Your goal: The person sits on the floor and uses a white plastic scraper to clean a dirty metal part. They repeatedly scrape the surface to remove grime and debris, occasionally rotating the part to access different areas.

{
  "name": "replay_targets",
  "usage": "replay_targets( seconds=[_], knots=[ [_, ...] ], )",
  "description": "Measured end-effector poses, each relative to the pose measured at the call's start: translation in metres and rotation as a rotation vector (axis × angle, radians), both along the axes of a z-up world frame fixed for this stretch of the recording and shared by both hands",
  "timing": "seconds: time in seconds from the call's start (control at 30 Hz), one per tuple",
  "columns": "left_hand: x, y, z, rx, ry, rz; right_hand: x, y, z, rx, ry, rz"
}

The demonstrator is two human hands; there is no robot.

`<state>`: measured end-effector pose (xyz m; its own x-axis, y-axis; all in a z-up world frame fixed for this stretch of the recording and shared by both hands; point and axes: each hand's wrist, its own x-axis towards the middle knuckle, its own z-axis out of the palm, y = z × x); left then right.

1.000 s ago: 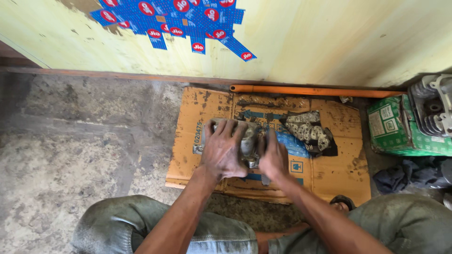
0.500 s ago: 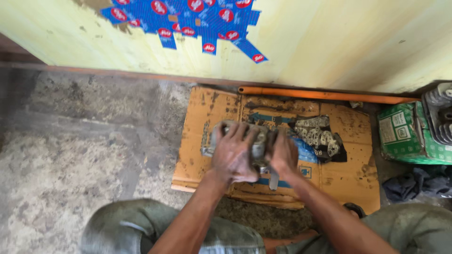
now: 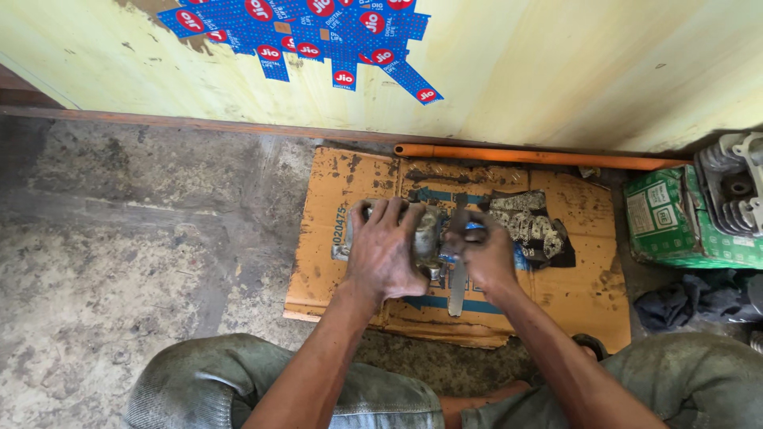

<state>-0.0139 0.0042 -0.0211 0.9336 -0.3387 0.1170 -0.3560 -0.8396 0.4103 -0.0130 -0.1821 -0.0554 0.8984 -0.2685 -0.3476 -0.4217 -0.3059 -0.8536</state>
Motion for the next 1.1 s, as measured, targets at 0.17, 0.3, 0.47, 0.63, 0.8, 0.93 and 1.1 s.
replay_targets(
  seconds=[0.17,0.3,0.47,0.63,0.8,0.93,1.1],
  knots=[
    [0.002,0.0,0.0,-0.018,0.001,0.012,0.0,-0.005,-0.012,-0.035,0.011,0.123],
    [0.003,-0.001,-0.005,-0.028,0.002,0.011,0.007,-0.005,-0.019,-0.021,-0.016,0.007],
    [0.001,-0.003,-0.007,-0.032,-0.029,0.008,0.01,-0.001,-0.019,-0.176,-0.064,-0.002],
    [0.002,-0.002,-0.005,-0.008,0.002,0.01,-0.002,-0.005,-0.024,-0.165,-0.185,0.098],
    [-0.001,0.0,0.0,-0.029,-0.027,0.006,-0.004,-0.013,-0.021,-0.181,-0.124,0.294],
    [0.0,-0.004,0.0,-0.011,0.006,0.018,0.0,-0.01,-0.021,-0.295,-0.07,0.204],
    [0.0,-0.002,0.0,-0.016,0.007,0.026,0.003,-0.019,-0.024,-0.072,0.002,0.167]
  ],
)
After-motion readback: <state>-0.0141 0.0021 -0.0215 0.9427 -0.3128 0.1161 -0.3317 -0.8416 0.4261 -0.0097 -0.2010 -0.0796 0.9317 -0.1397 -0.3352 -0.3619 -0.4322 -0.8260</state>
